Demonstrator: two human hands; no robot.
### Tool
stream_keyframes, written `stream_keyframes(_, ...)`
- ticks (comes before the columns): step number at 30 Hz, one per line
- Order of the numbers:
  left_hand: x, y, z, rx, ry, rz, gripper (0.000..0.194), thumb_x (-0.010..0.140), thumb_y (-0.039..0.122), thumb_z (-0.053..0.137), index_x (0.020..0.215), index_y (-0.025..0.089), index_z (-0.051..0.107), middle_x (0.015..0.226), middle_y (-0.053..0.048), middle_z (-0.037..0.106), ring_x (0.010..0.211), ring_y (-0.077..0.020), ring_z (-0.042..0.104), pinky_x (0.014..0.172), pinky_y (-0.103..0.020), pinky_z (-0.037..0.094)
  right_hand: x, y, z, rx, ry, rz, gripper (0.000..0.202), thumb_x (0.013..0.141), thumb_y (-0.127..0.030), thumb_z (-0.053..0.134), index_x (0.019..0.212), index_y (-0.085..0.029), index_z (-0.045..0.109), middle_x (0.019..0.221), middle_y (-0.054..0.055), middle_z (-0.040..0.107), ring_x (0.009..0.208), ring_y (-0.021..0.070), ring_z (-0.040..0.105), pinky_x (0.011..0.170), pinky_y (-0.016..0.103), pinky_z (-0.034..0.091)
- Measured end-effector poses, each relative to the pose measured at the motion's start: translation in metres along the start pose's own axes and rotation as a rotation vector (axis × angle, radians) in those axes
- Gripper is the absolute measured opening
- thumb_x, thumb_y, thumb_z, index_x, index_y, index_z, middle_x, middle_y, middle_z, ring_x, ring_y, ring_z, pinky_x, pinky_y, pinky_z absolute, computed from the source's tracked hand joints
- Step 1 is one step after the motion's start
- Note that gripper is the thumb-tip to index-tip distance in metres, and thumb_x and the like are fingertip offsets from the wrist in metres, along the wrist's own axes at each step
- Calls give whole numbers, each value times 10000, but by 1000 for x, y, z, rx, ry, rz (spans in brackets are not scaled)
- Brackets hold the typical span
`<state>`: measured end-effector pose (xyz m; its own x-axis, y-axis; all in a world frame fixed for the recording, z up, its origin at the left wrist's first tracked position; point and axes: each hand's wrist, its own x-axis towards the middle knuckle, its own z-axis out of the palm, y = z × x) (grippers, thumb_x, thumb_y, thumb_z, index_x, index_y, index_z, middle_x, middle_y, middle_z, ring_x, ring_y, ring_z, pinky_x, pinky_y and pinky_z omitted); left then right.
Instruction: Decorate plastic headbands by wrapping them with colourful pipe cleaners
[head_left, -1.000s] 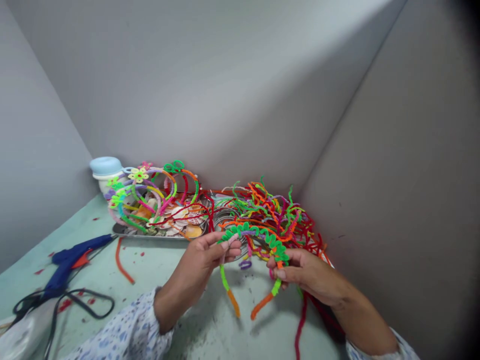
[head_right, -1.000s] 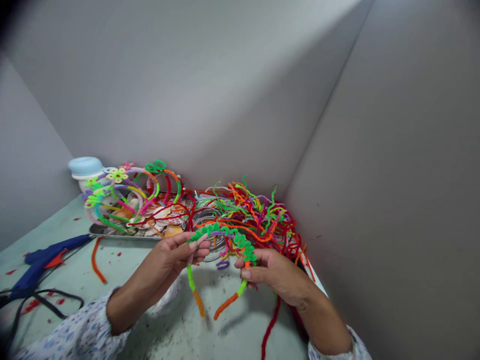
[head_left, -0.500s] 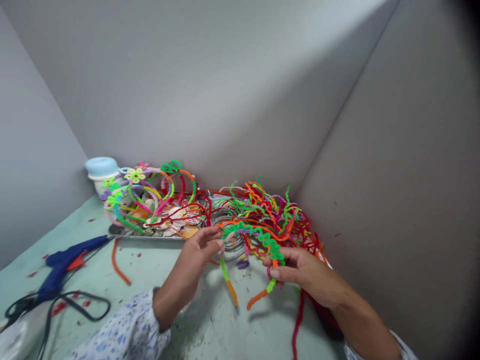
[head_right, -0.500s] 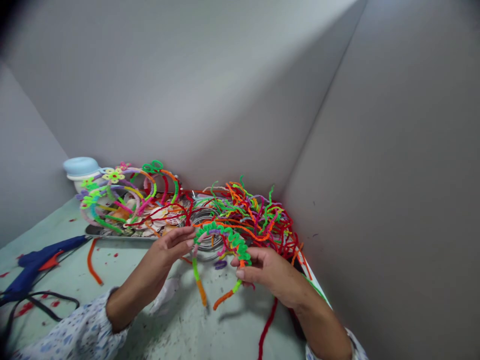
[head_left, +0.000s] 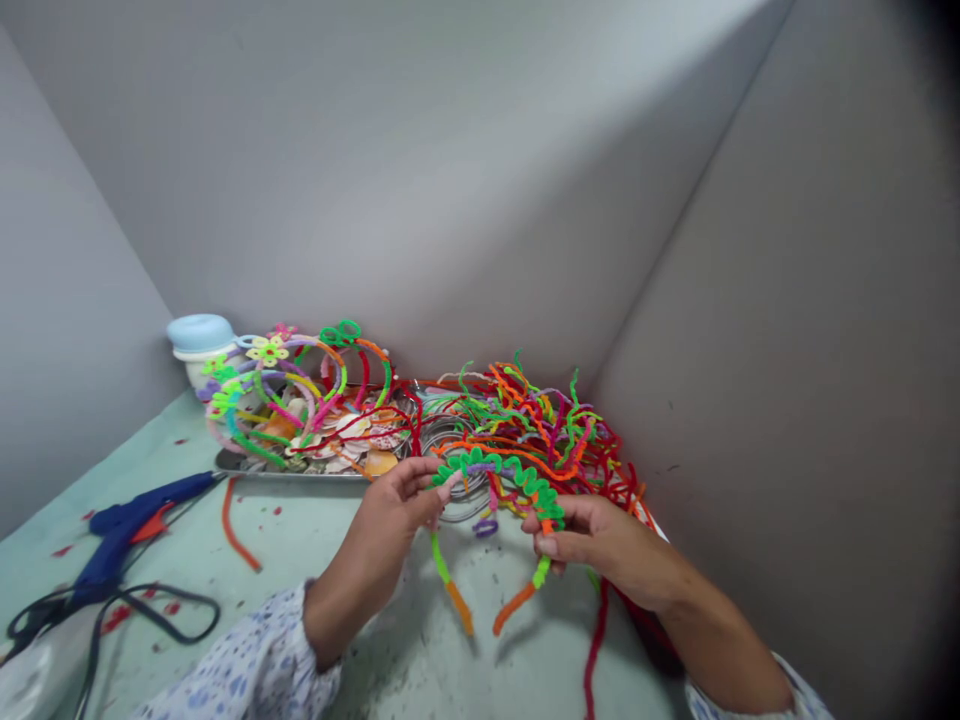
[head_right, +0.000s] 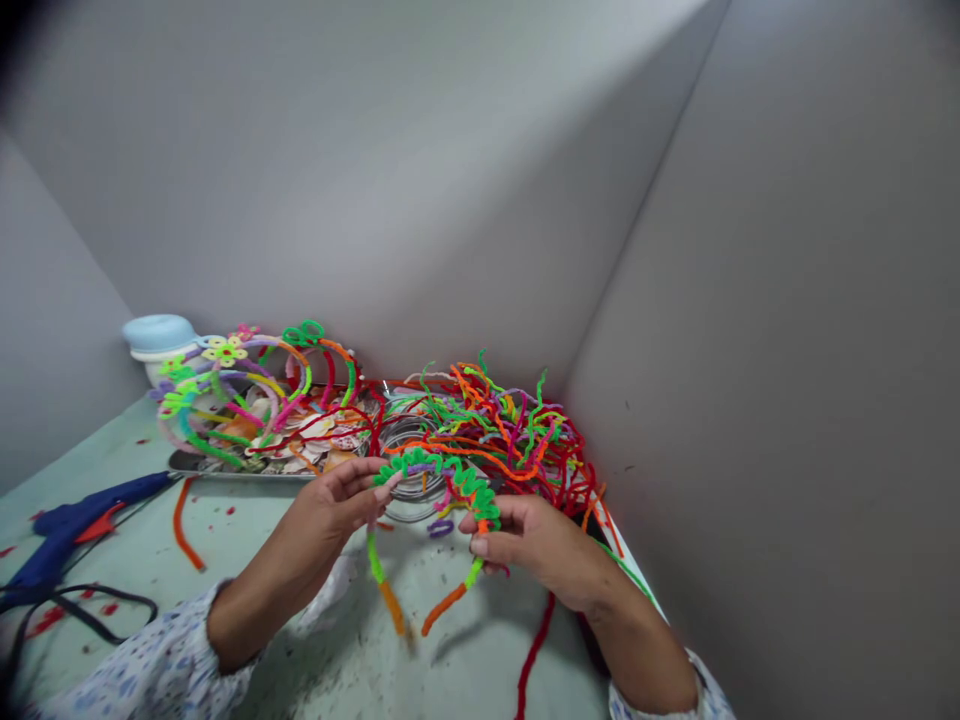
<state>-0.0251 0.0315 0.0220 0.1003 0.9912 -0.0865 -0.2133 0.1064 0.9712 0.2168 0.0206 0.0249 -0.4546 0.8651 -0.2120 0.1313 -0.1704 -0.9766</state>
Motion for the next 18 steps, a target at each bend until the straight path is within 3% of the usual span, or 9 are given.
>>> stream_keyframes(7, -2, 4, 2, -80, 2, -54, 361, 710, 241, 704, 1039, 167, 573, 886, -26, 620, 726, -116, 555, 645, -231, 427, 1, 8, -7, 1, 29, -7, 284, 752, -308, 712, 991, -158, 684, 792, 2, 597, 682, 107, 504, 645, 237, 415)
stream_keyframes(18, 0, -1, 1, -113, -20, -72, 340, 725, 182, 682, 1035, 147, 546, 802, -14, 616, 717, -124, 590, 754, -285, 455, 2, 6, -8, -4, 79, 28, 298, 725, -324, 723, 971, -161, 685, 802, 3, 620, 690, 116, 526, 663, 242, 431)
